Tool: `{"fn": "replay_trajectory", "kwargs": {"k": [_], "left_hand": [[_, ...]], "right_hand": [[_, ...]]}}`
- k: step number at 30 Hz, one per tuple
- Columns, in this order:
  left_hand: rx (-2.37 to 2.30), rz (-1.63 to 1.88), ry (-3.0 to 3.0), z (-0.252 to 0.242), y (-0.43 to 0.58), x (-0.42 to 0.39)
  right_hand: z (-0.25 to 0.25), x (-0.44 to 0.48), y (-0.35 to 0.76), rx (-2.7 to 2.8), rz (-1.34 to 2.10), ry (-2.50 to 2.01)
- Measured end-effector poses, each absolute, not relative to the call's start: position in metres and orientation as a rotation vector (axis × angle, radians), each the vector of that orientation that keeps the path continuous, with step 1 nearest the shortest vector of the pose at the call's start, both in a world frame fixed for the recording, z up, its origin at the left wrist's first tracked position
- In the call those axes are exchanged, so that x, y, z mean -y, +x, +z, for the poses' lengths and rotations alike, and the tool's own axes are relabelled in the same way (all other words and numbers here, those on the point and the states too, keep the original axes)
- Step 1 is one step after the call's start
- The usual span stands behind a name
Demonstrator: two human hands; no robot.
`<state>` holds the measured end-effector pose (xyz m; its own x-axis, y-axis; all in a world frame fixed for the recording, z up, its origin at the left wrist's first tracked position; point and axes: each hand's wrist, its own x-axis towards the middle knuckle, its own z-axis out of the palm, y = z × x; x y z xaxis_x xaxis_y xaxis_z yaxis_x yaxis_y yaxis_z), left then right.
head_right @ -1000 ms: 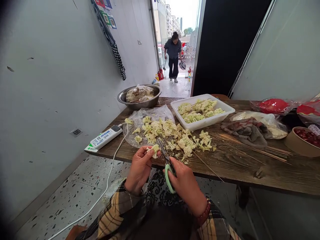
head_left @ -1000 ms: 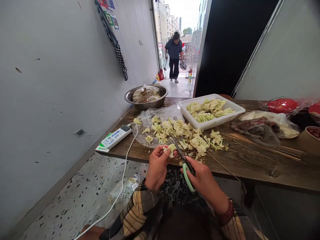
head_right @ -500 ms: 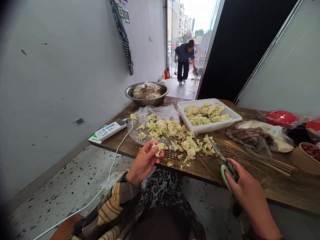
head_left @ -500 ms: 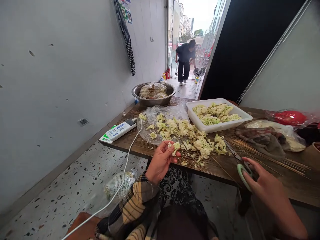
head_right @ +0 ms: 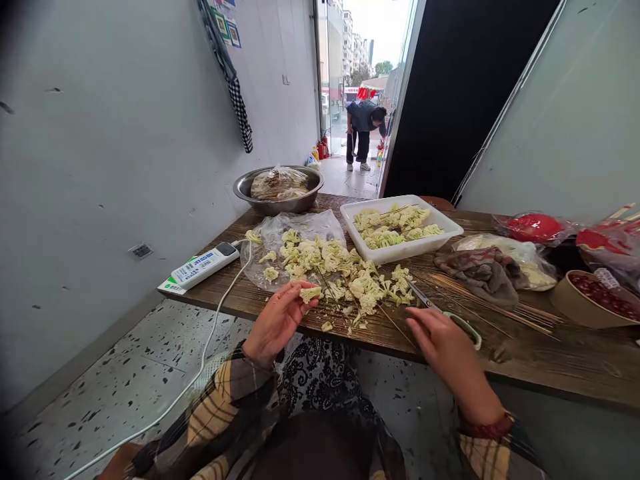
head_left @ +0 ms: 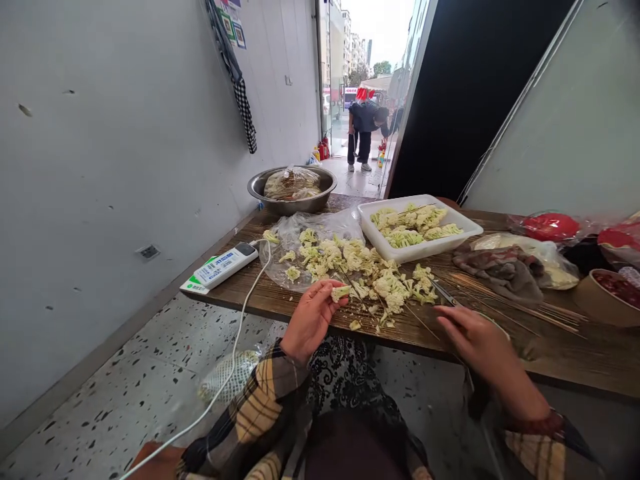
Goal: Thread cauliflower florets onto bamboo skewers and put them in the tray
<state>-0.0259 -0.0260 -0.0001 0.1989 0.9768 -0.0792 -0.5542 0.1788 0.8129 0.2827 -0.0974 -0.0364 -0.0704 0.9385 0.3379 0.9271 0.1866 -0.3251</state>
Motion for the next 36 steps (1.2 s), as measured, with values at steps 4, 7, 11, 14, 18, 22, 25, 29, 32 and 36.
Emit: {"fn": "replay_trajectory", "kwargs": {"k": [4, 7, 11, 14, 18, 22, 25, 29, 32, 36], "left_hand": [[-0.695, 1.204, 0.760, -0.001, -0.024, 0.024], [-0.683, 1.198, 0.793, 0.000, -0.025, 0.023], [-0.706, 1.224, 0.818, -0.002, -0.027, 0.022], [-0.733, 1.257, 0.853, -0.002, -0.027, 0.020], [-0.793, 1.237, 0.942, 0.001, -0.026, 0.015], [-0.764, 1.214, 0.921, 0.004, -0.022, 0.007], [-0.731, 1.263, 0.922, 0.000, -0.019, -0.004], [-0.756, 1.278, 0.981, -0.006, -0.015, -0.020], [-0.751, 1.226, 0.990, -0.006, -0.011, -0.030], [-0.688, 1.127, 0.951, -0.001, -0.002, -0.039]], "right_hand": [[-0.038, 0.074, 0.251, 2.048, 0.232, -1.682], [-0.038, 0.060, 0.237, 2.049, 0.322, -1.745], [-0.032, 0.056, 0.228, 1.971, 0.461, -1.720], [-0.028, 0.063, 0.226, 1.829, 0.514, -1.619], [-0.027, 0.079, 0.222, 1.625, 0.521, -1.582], [-0.031, 0.091, 0.209, 1.558, 0.586, -1.501], [-0.037, 0.092, 0.199, 1.586, 0.574, -1.475], [-0.043, 0.085, 0.193, 1.613, 0.536, -1.457], [-0.045, 0.078, 0.193, 1.620, 0.687, -1.402], [-0.048, 0.071, 0.194, 1.589, 0.685, -1.394]]}}
